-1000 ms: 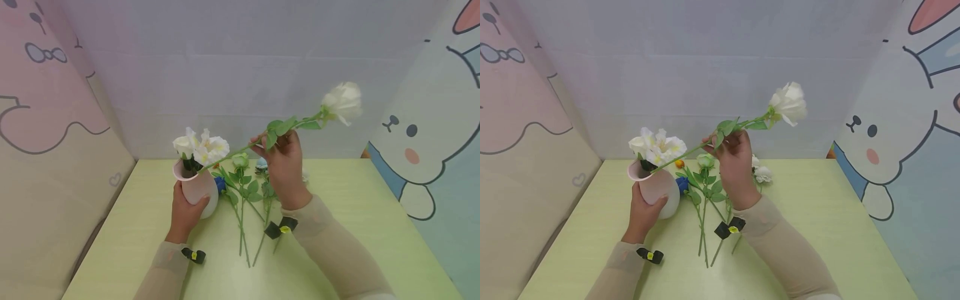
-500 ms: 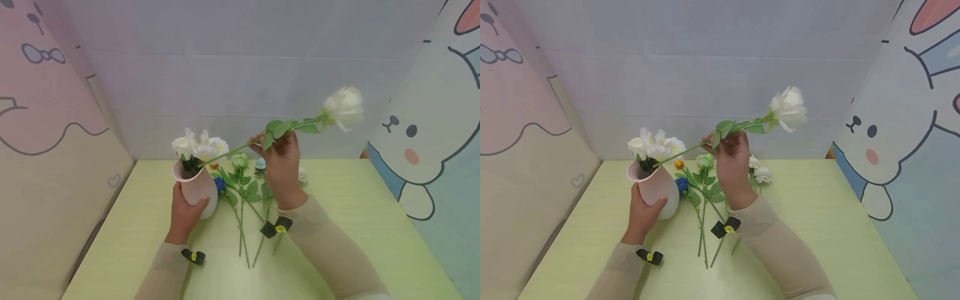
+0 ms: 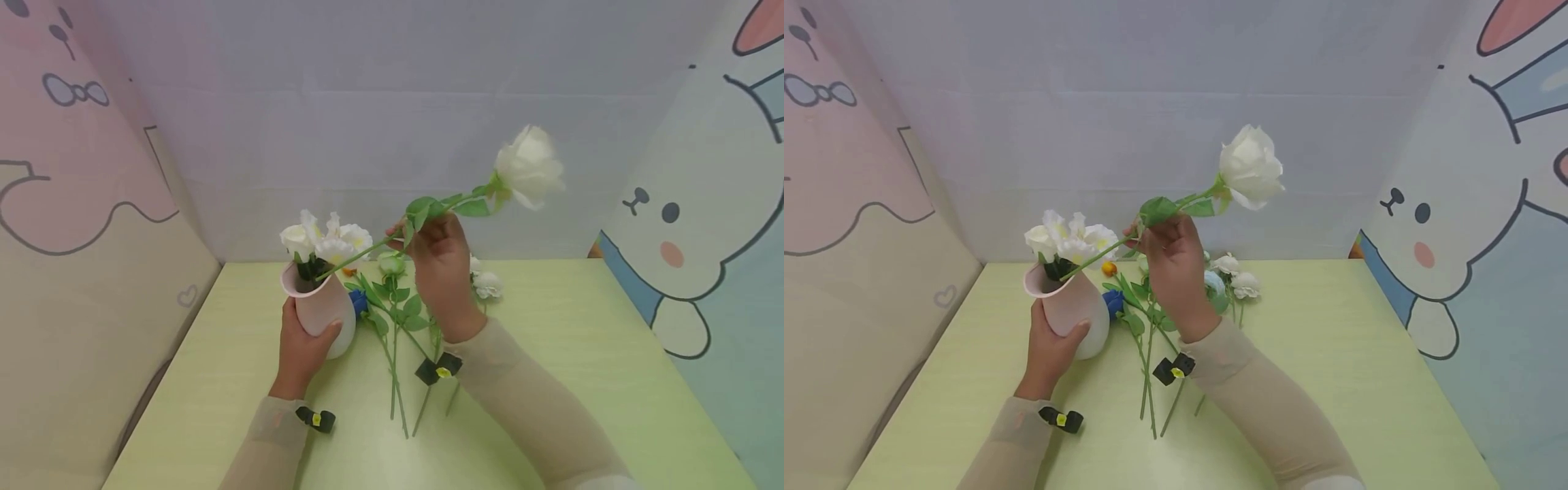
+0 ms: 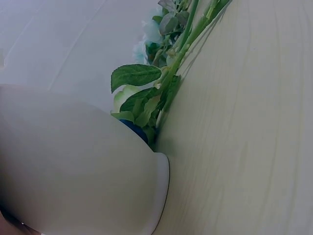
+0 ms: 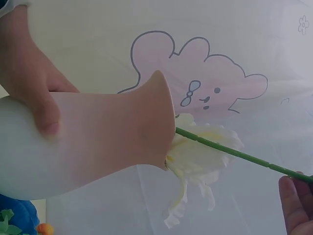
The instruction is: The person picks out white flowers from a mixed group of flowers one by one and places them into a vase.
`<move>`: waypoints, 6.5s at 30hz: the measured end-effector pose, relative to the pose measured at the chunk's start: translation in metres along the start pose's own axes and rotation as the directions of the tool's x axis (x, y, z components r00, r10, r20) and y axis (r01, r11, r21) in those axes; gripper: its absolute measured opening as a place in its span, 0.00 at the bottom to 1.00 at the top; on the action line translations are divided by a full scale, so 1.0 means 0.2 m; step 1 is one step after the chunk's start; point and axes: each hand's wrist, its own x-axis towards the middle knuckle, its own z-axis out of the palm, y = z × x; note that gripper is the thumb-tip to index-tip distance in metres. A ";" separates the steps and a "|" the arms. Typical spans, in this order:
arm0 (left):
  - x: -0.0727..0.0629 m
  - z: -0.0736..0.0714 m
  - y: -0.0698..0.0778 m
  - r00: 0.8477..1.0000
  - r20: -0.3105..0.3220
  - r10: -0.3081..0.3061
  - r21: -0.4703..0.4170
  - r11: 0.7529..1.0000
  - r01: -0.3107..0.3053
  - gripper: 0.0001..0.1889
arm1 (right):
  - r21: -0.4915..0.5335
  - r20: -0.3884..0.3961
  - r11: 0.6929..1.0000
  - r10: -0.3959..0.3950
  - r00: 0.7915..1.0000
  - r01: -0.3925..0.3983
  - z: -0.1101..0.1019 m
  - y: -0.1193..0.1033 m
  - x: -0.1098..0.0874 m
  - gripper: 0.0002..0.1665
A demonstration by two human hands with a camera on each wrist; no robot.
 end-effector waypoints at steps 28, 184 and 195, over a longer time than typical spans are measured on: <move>0.01 0.00 -0.02 1.000 0.012 -0.014 0.012 1.000 0.014 0.51 | -0.154 -0.016 0.987 0.042 0.999 -0.044 0.11 0.07 -0.03 0.06; -0.01 0.01 -0.03 0.998 -0.025 0.055 0.010 0.998 -0.055 0.51 | -0.484 -0.031 0.842 0.256 0.966 -0.238 0.30 0.28 -0.13 0.21; 0.00 0.01 -0.03 0.998 -0.010 0.058 0.014 0.998 -0.058 0.51 | -0.478 -0.011 0.839 0.290 0.957 -0.260 0.30 0.33 -0.14 0.20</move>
